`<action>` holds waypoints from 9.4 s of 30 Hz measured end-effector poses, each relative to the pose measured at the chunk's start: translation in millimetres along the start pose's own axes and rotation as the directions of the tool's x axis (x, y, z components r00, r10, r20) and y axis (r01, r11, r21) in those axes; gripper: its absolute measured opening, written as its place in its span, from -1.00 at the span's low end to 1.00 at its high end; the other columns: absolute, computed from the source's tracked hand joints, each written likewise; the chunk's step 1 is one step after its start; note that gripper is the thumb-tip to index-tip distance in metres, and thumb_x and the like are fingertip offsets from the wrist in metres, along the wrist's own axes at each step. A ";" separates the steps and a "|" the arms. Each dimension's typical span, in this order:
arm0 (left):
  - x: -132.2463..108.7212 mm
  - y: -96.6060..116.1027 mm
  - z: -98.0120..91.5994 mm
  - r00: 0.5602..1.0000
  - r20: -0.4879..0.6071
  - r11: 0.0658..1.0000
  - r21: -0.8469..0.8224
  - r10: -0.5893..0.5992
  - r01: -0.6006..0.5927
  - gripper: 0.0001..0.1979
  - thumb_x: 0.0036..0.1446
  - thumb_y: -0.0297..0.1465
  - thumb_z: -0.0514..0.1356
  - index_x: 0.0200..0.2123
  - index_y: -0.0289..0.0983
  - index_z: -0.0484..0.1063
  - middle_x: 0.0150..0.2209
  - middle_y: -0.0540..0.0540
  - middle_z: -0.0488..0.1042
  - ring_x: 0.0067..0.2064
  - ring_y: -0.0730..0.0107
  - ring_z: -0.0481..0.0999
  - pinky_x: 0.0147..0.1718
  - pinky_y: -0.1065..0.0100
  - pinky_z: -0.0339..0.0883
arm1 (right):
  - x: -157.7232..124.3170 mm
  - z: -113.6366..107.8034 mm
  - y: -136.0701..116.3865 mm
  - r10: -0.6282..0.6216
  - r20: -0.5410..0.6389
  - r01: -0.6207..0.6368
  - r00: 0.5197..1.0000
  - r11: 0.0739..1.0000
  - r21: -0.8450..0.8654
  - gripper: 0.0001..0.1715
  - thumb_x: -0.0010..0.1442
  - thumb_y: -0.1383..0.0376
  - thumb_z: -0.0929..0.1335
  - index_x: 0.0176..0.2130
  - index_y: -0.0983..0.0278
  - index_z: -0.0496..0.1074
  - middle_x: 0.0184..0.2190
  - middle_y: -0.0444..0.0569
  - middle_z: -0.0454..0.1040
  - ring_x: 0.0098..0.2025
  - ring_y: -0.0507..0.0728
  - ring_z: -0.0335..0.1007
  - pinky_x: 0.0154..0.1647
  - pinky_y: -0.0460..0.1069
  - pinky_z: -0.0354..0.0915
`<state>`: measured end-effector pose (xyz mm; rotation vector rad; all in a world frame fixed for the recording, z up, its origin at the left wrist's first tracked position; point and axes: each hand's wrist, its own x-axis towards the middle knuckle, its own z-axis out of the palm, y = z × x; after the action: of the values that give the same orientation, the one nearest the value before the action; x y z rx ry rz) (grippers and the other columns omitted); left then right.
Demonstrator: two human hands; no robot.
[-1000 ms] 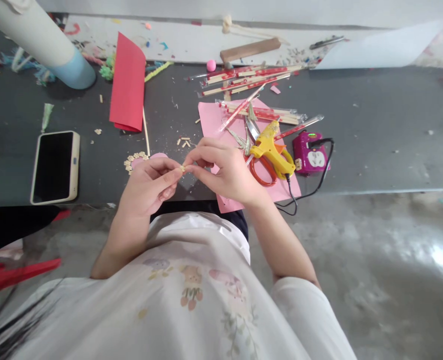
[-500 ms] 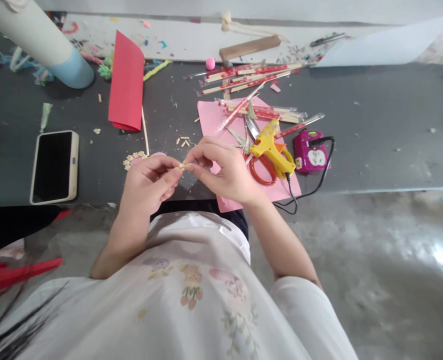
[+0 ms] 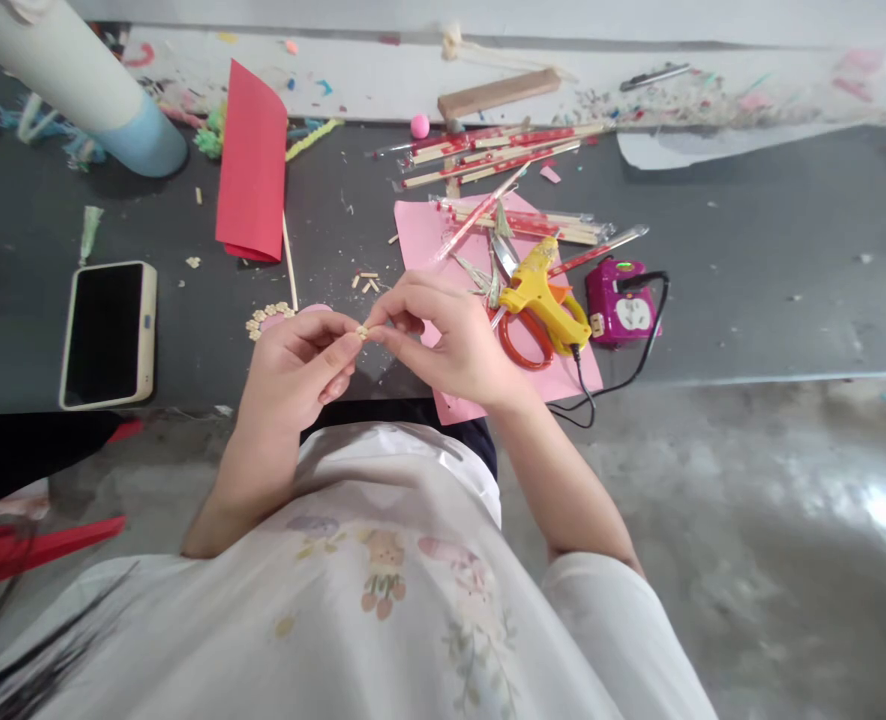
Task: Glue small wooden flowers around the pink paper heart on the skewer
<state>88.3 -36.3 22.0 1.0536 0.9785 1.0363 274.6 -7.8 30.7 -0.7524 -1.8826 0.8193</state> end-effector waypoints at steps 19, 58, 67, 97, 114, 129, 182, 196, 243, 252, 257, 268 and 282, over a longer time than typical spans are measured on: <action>-8.4 -3.7 3.9 0.819 -0.001 0.560 0.731 0.573 -0.391 -0.86 0.30 -0.32 0.19 -0.24 -0.21 0.53 -0.44 0.03 0.52 -0.46 0.54 0.45 -0.41 0.47 0.31 | -0.9 4.9 -6.0 0.019 -0.099 -0.027 0.995 0.997 -0.072 -0.95 0.17 0.37 0.47 -0.30 0.23 0.59 -0.45 -0.13 0.48 -0.45 -0.02 0.33 -0.47 -0.06 0.27; -12.1 6.0 0.6 0.976 -0.156 0.959 0.261 0.152 -0.108 -0.74 0.11 -0.15 0.35 -0.29 -0.24 0.60 -0.51 -0.01 0.54 -0.62 0.58 0.39 -0.75 0.52 0.15 | -7.6 22.2 8.9 0.140 -0.117 -0.117 0.983 0.976 0.184 -0.89 0.17 0.23 0.49 -0.29 0.21 0.56 -0.43 -0.14 0.46 -0.42 -0.01 0.31 -0.42 -0.06 0.25; -4.4 -4.3 -6.4 0.991 -0.135 0.998 0.063 0.015 -0.006 -0.71 0.07 -0.13 0.38 -0.31 -0.24 0.58 -0.57 0.04 0.47 -0.72 0.68 0.25 -0.82 0.55 0.04 | -6.9 27.7 13.2 0.164 -0.132 -0.140 0.978 0.975 0.175 -0.87 0.18 0.20 0.47 -0.30 0.21 0.55 -0.45 -0.14 0.45 -0.43 -0.01 0.30 -0.43 -0.06 0.27; 5.5 -9.5 -9.8 0.977 -0.144 0.983 -0.108 -0.160 0.145 -0.60 -0.19 -0.10 0.50 -0.41 -0.28 0.56 -0.65 0.08 0.40 -0.75 0.67 0.22 -0.85 0.54 -0.03 | -3.9 33.1 12.9 0.046 -0.163 -0.071 0.986 0.986 -0.148 -0.92 0.05 0.39 0.40 -0.36 0.23 0.47 -0.50 -0.16 0.41 -0.47 0.00 0.28 -0.45 -0.05 0.29; 7.4 -6.0 -3.7 0.966 -0.150 0.966 -0.183 -0.212 0.184 -0.56 -0.26 -0.12 0.52 -0.44 -0.30 0.51 -0.65 0.12 0.38 -0.76 0.69 0.22 -0.84 0.57 -0.01 | -4.4 34.7 16.7 0.079 -0.183 -0.105 0.980 0.985 -0.136 -0.93 0.04 0.40 0.39 -0.39 0.24 0.44 -0.49 -0.16 0.41 -0.48 -0.01 0.27 -0.45 -0.06 0.27; 6.4 -5.2 -5.4 0.965 -0.081 0.945 -0.235 -0.251 0.226 -0.58 -0.32 -0.19 0.56 -0.45 -0.32 0.53 -0.67 0.10 0.41 -0.75 0.71 0.22 -0.82 0.60 -0.02 | -4.4 32.2 12.9 0.026 -0.156 -0.050 0.987 0.987 -0.153 -0.92 0.07 0.41 0.39 -0.36 0.24 0.47 -0.49 -0.14 0.42 -0.47 0.00 0.30 -0.44 -0.05 0.30; -0.7 5.7 -22.7 0.974 -0.023 0.964 0.144 -0.224 0.225 -0.74 -0.10 -0.26 0.46 -0.41 -0.31 0.56 -0.60 0.04 0.43 -0.71 0.65 0.26 -0.79 0.55 0.11 | -6.9 22.4 14.6 -0.042 0.069 0.052 0.997 0.989 -0.140 -0.94 0.18 0.36 0.39 -0.28 0.27 0.50 -0.44 -0.11 0.47 -0.43 -0.01 0.36 -0.41 -0.07 0.34; 2.9 -5.0 -24.8 0.966 -0.037 0.967 0.020 -0.255 0.256 -0.62 -0.12 -0.14 0.47 -0.44 -0.30 0.49 -0.63 0.10 0.35 -0.72 0.69 0.23 -0.81 0.57 0.05 | -4.6 23.1 15.1 -0.010 0.022 0.014 1.000 0.982 -0.187 -0.91 0.08 0.43 0.37 -0.36 0.25 0.44 -0.49 -0.13 0.42 -0.45 0.00 0.32 -0.43 -0.07 0.30; 21.5 -4.1 -1.9 0.966 -0.102 0.962 -0.163 -0.237 0.219 -0.68 -0.10 -0.23 0.44 -0.42 -0.27 0.41 -0.63 0.14 0.33 -0.72 0.72 0.18 -0.80 0.59 0.00 | -48.1 -103.6 15.4 0.615 -0.240 -0.386 0.751 0.114 -0.916 -0.45 0.23 0.04 0.36 0.08 0.31 0.41 -0.10 0.27 0.50 -0.06 0.39 0.41 -0.12 0.16 0.26; 22.7 -3.2 8.4 0.960 -0.069 0.947 -0.199 -0.271 0.253 -0.68 -0.09 -0.26 0.44 -0.44 -0.28 0.38 -0.64 0.15 0.32 -0.72 0.72 0.17 -0.79 0.61 -0.04 | -29.6 -106.3 17.7 0.740 -0.182 -0.386 0.647 0.112 -0.916 -0.66 0.22 0.11 0.31 -0.13 0.29 0.42 -0.26 0.16 0.56 -0.23 0.32 0.47 -0.35 0.06 0.15; 23.4 -3.8 9.2 0.958 -0.039 0.917 -0.301 -0.285 0.261 -0.66 -0.12 -0.28 0.47 -0.44 -0.30 0.39 -0.64 0.16 0.32 -0.72 0.74 0.17 -0.81 0.64 -0.05 | -42.7 -104.3 1.4 0.630 -0.324 -0.564 0.706 0.224 -0.795 -0.50 0.18 0.11 0.33 0.05 0.29 0.40 -0.13 0.20 0.57 -0.17 0.31 0.47 -0.23 0.11 0.24; 22.8 10.1 14.6 0.879 0.145 0.641 -0.632 -0.455 0.436 -0.75 0.34 -0.45 0.11 -0.41 -0.35 0.44 -0.64 0.16 0.20 -0.76 0.79 0.10 -0.84 0.67 -0.12 | -75.7 -66.2 -17.2 0.572 -0.456 -0.666 0.681 0.743 -0.064 -0.76 0.10 0.24 0.43 -0.23 0.31 0.55 -0.62 -0.19 0.34 -0.58 0.02 0.22 -0.53 -0.02 0.21; 9.1 14.2 23.3 0.915 0.180 0.587 -0.719 -0.362 0.373 -0.77 0.35 -0.43 0.12 -0.38 -0.35 0.46 -0.59 0.14 0.22 -0.73 0.84 0.08 -0.82 0.73 -0.13 | -85.2 -10.9 -26.6 0.554 -0.124 -0.469 0.823 0.786 0.402 -0.66 0.22 -0.01 0.38 -0.24 0.19 0.52 -0.53 -0.08 0.48 -0.54 0.08 0.41 -0.60 0.00 0.38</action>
<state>110.1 -29.7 39.6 0.1454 0.6073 0.9346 313.4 -86.9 13.0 -1.0996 -1.2637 1.3117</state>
